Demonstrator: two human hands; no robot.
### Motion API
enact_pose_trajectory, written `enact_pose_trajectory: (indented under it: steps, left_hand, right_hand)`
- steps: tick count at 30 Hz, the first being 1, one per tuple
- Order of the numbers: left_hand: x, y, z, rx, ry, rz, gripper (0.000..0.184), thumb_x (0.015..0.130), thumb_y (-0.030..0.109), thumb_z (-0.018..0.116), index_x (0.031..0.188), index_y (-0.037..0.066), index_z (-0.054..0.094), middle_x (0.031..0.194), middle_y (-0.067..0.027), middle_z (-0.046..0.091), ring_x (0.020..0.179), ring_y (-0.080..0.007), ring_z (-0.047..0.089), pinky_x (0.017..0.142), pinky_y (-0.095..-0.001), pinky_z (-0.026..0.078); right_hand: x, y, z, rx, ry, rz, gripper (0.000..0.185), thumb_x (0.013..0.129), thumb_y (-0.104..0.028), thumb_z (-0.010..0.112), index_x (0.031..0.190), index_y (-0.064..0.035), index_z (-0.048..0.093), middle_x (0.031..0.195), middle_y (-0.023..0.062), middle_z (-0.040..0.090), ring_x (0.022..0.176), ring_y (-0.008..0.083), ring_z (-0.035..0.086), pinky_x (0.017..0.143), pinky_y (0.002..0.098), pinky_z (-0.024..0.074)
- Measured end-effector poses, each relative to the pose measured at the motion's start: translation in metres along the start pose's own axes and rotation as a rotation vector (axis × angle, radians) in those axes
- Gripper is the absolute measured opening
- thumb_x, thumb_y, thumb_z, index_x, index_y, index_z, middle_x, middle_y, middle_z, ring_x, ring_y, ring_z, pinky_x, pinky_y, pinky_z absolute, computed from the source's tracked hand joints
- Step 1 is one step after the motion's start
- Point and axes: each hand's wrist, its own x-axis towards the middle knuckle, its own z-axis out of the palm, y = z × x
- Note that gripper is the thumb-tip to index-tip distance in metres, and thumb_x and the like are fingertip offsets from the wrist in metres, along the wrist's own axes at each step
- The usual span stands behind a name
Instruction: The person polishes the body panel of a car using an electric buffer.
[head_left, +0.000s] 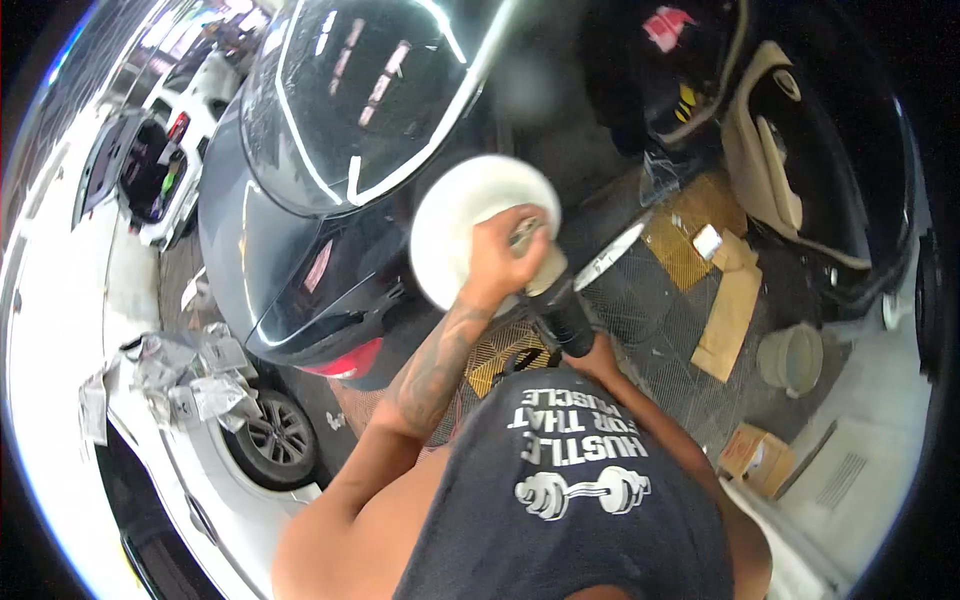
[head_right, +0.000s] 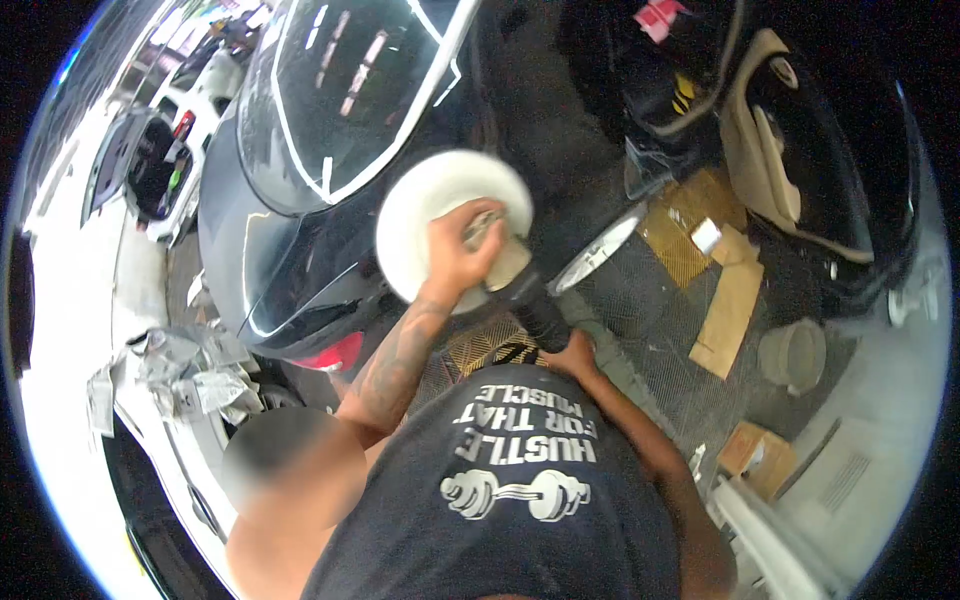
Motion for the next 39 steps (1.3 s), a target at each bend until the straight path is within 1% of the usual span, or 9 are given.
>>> enact_pose_trajectory:
  steps: [6,8,12,22,24,28,30,33,39]
  left_hand:
    - [-0.1,-0.012,-0.103,0.147,0.129,-0.09,0.024,0.085,0.011,0.065,0.105,-0.002,0.071,0.098,-0.0166,0.075,0.096,-0.0269,0.073,0.089,-0.0361,0.055]
    - [-0.134,-0.013,-0.123,0.07,0.193,-0.128,0.024,0.086,0.009,0.063,0.104,-0.004,0.071,0.097,-0.0181,0.074,0.095,-0.0273,0.072,0.089,-0.0359,0.054]
    - [-0.149,-0.014,-0.119,0.073,0.179,-0.129,0.025,0.091,0.015,0.063,0.104,-0.006,0.068,0.1,-0.0182,0.073,0.093,-0.026,0.071,0.088,-0.0365,0.054]
    - [-0.025,0.005,0.019,0.062,-0.029,-0.039,0.02,0.08,0.013,0.07,0.097,0.003,0.073,0.087,-0.0173,0.073,0.077,-0.0323,0.073,0.074,-0.0376,0.057]
    - [0.004,0.004,0.058,0.074,-0.064,-0.004,0.021,0.08,0.014,0.07,0.098,0.003,0.073,0.087,-0.0186,0.073,0.079,-0.033,0.074,0.074,-0.038,0.057]
    - [0.054,0.004,0.139,0.048,-0.146,0.046,0.023,0.077,0.02,0.071,0.094,0.004,0.074,0.081,-0.0212,0.072,0.075,-0.0393,0.071,0.071,-0.0451,0.058]
    - [0.076,0.001,0.181,0.074,-0.201,0.039,0.024,0.077,0.021,0.071,0.094,0.004,0.074,0.079,-0.0219,0.072,0.074,-0.0398,0.071,0.071,-0.0459,0.058]
    - [0.101,0.0,0.232,0.135,-0.304,0.013,0.025,0.076,0.023,0.072,0.094,0.006,0.075,0.078,-0.0227,0.071,0.073,-0.0401,0.071,0.071,-0.0461,0.058]
    - [0.087,0.006,0.206,0.113,-0.261,-0.052,0.026,0.076,0.022,0.071,0.095,0.005,0.076,0.076,-0.0218,0.071,0.071,-0.0391,0.071,0.07,-0.0442,0.058]
  right_hand:
    - [-0.048,-0.058,0.056,-0.098,0.006,-0.258,0.059,0.059,-0.042,0.09,0.088,0.0062,0.072,0.09,0.0254,0.073,0.088,0.0369,0.073,0.077,0.0445,0.0569]
    - [-0.052,-0.063,0.067,-0.044,-0.343,-0.223,0.066,0.059,-0.045,0.09,0.105,-0.0006,0.072,0.106,0.0235,0.072,0.105,0.0407,0.067,0.093,0.0479,0.0519]
    - [-0.059,-0.038,0.084,-0.017,-0.282,-0.264,0.069,0.059,-0.044,0.091,0.109,-0.0008,0.071,0.108,0.0222,0.072,0.103,0.0382,0.069,0.094,0.0476,0.0521]
    - [-0.022,0.023,0.026,0.015,-0.101,0.028,0.07,0.06,-0.038,0.091,0.114,0.0004,0.069,0.11,0.0217,0.072,0.103,0.0338,0.071,0.091,0.0419,0.0555]
    - [-0.002,0.054,0.024,0.098,0.121,-0.07,0.072,0.061,-0.038,0.091,0.116,0.0015,0.067,0.111,0.0214,0.072,0.104,0.0334,0.07,0.093,0.0405,0.0543]
    - [0.012,0.052,-0.032,0.25,0.045,-0.073,0.079,0.064,-0.038,0.09,0.123,0.0046,0.059,0.121,0.0195,0.067,0.101,0.034,0.07,0.091,0.0412,0.0547]
    - [0.041,0.102,-0.021,0.414,-0.045,0.179,0.064,0.069,-0.028,0.087,0.119,0.0024,0.061,0.11,0.0141,0.071,0.086,0.0272,0.072,0.082,0.0378,0.0567]
    - [0.04,0.074,-0.065,0.564,-0.141,0.184,0.053,0.071,-0.022,0.085,0.113,0.002,0.062,0.097,0.013,0.072,0.08,0.0228,0.071,0.078,0.0353,0.0563]
    - [0.023,0.057,-0.077,0.515,-0.009,0.071,0.055,0.07,-0.022,0.086,0.112,0.0036,0.062,0.094,0.0137,0.072,0.079,0.0237,0.07,0.078,0.0356,0.0556]
